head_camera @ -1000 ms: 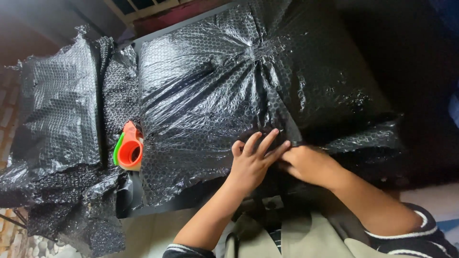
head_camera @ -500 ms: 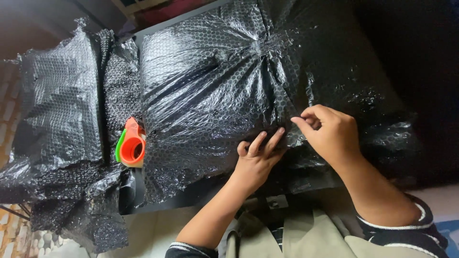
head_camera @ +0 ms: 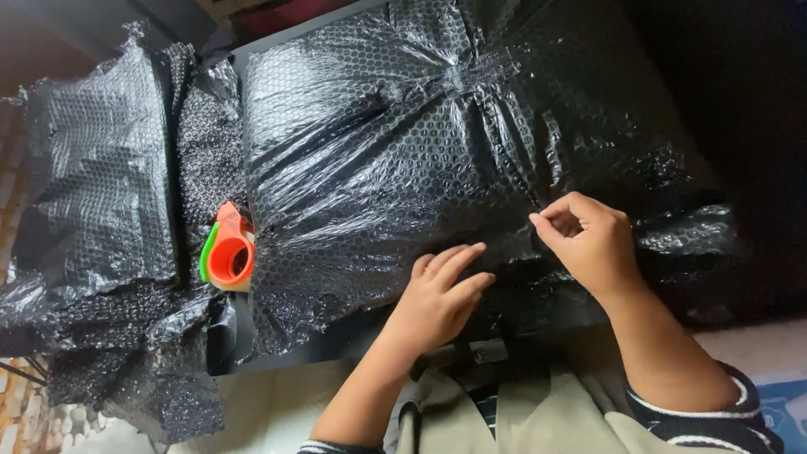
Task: Using a tape dispenser to apply multiple strips of tape to secure black bubble wrap around an item.
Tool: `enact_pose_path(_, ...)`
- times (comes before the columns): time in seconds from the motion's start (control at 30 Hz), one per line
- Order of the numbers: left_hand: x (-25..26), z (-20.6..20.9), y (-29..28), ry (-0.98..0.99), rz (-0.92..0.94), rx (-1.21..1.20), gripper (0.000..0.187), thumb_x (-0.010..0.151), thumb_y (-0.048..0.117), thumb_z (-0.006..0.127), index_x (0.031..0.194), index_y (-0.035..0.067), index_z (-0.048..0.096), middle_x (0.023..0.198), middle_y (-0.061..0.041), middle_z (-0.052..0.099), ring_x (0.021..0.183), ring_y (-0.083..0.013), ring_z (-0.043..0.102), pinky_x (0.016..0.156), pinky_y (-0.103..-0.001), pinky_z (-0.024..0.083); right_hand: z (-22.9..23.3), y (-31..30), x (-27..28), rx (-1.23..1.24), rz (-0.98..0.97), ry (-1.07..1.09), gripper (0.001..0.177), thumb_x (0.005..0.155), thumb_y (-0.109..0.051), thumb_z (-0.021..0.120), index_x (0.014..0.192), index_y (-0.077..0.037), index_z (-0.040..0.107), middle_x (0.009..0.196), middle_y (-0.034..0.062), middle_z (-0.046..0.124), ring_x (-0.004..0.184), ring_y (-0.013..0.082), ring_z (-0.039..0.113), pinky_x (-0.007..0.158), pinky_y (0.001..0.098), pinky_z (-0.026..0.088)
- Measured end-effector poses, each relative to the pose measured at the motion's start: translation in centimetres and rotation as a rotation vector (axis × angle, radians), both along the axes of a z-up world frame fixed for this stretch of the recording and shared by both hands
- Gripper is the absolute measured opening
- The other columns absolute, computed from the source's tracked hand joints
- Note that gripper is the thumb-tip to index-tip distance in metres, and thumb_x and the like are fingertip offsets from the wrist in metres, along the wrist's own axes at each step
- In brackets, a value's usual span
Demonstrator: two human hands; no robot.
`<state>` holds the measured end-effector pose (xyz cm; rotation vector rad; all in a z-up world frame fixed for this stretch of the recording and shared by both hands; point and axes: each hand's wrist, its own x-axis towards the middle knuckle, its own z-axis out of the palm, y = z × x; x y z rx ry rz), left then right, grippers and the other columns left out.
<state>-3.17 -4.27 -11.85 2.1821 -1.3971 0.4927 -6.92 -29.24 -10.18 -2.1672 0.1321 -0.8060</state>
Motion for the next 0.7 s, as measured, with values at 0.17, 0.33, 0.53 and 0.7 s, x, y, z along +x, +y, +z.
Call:
enact_pose_path(0.17, 1.1, -2.1, 1.2, 0.065, 0.063, -0.064, 0.036, 0.099, 0.014, 0.060, 0.134, 0.012, 0.062, 0.133, -0.015, 0.063, 0.114, -0.0369, 0.066, 0.087, -0.042, 0.053, -0.4, 0.8, -0.1, -0.376, -0.028, -0.199, 0.018, 0.085, 0.004, 0.078, 0.081, -0.013, 0.072, 0.063, 0.0000, 0.059, 0.054, 0.0161, 0.056, 0.052, 0.0262, 0.050)
enact_pose_path(0.33, 1.9, -2.6, 1.4, -0.105, 0.077, -0.031, 0.034, 0.093, 0.012, 0.066, 0.126, 0.006, 0.066, 0.130, -0.017, 0.063, 0.104, -0.0366, 0.067, 0.077, -0.042, 0.056, 0.8, 1.9, -0.1, -0.674, 0.367, -0.416, 0.012, 0.086, -0.003, 0.076, 0.090, -0.014, 0.075, 0.080, 0.0028, 0.068, 0.073, 0.0222, 0.064, 0.065, 0.0382, 0.051)
enact_pose_path(0.53, 2.0, -3.0, 2.6, -0.273, 0.092, 0.214, 0.072, 0.071, 0.047, 0.082, 0.130, 0.007, 0.067, 0.138, -0.013, 0.058, 0.111, -0.0294, 0.064, 0.076, -0.038, 0.057, -5.1, -0.7, 1.7, -0.992, 0.430, -0.289, 0.045, 0.092, -0.063, 0.059, 0.099, -0.019, 0.068, 0.093, -0.0007, 0.066, 0.094, 0.0173, 0.062, 0.090, 0.0385, 0.038)
enact_pose_path(0.7, 2.3, -3.9, 3.0, -0.363, 0.098, 0.326, 0.081, 0.058, 0.067, 0.078, 0.117, 0.011, 0.073, 0.143, -0.011, 0.055, 0.117, -0.0271, 0.062, 0.079, -0.037, 0.057, -4.9, -0.4, 1.4, -1.060, 0.433, -0.117, 0.067, 0.067, -0.067, 0.072, 0.118, -0.024, 0.068, 0.101, -0.0009, 0.066, 0.105, 0.0185, 0.059, 0.098, 0.0426, 0.034)
